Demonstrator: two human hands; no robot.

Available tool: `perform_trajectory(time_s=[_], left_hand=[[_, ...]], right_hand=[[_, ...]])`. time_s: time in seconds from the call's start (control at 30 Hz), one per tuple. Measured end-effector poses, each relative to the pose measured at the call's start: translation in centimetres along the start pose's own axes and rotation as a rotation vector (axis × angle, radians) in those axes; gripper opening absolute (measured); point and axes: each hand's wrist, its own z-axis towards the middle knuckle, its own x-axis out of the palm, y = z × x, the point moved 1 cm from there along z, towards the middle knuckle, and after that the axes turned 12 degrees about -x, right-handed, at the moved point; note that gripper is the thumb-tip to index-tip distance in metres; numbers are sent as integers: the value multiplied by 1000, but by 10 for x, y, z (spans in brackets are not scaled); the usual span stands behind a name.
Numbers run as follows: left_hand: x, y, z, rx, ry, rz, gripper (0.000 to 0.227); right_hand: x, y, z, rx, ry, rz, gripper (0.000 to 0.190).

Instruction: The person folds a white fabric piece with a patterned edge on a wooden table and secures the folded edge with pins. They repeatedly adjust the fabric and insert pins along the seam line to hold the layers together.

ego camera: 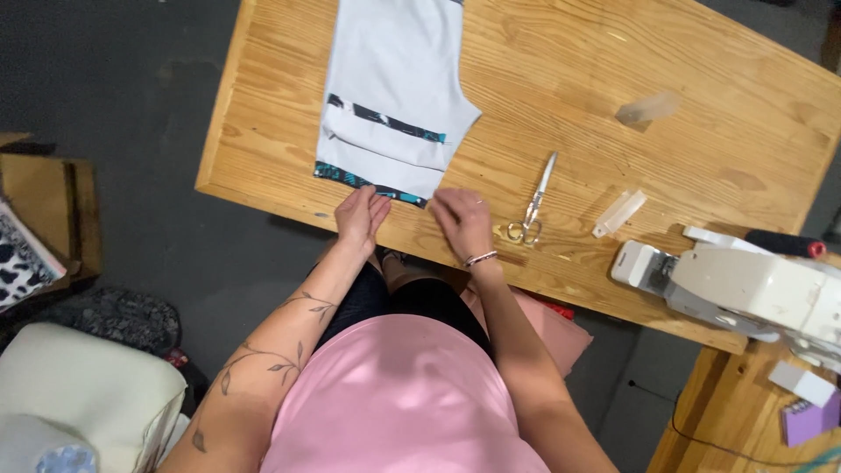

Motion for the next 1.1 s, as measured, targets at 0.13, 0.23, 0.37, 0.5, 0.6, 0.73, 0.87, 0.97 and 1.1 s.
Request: perform_trajectory(time_s=[0.13, 0.23, 0.37, 0.5, 0.6, 0.73, 0.87, 0.97, 1.1], left_hand=[[-4, 3, 8, -17, 7, -4, 21], [-2, 0, 2, -12, 8, 1, 21], [-2, -1, -3, -6, 6, 10, 21], [-3, -1, -2, 7, 16, 4, 21], [-8, 5, 11, 21, 11, 12, 21], [-12, 11, 22, 44, 6, 21, 21], [-11, 13, 25, 66, 8, 27, 22], [-9, 12, 15, 64, -2, 25, 23], [-8, 12, 15, 62, -2, 19, 25]], right_hand=[[-51, -73, -19, 257, -262, -147, 18], [-91, -141, -39, 632, -649, -338, 21], [-125, -215, -45, 674, -572, -563, 25], [-146, -342, -60, 898, -333, -512, 36], [-150, -343, -49, 937, -211, -492, 25], [-145, -372, -48, 997, -87, -476, 24], [-131, -365, -47, 994, 16, -522, 26], [-120, -264, -20, 847, -40, -458, 13], [-73, -78, 35, 551, -248, 186, 10]])
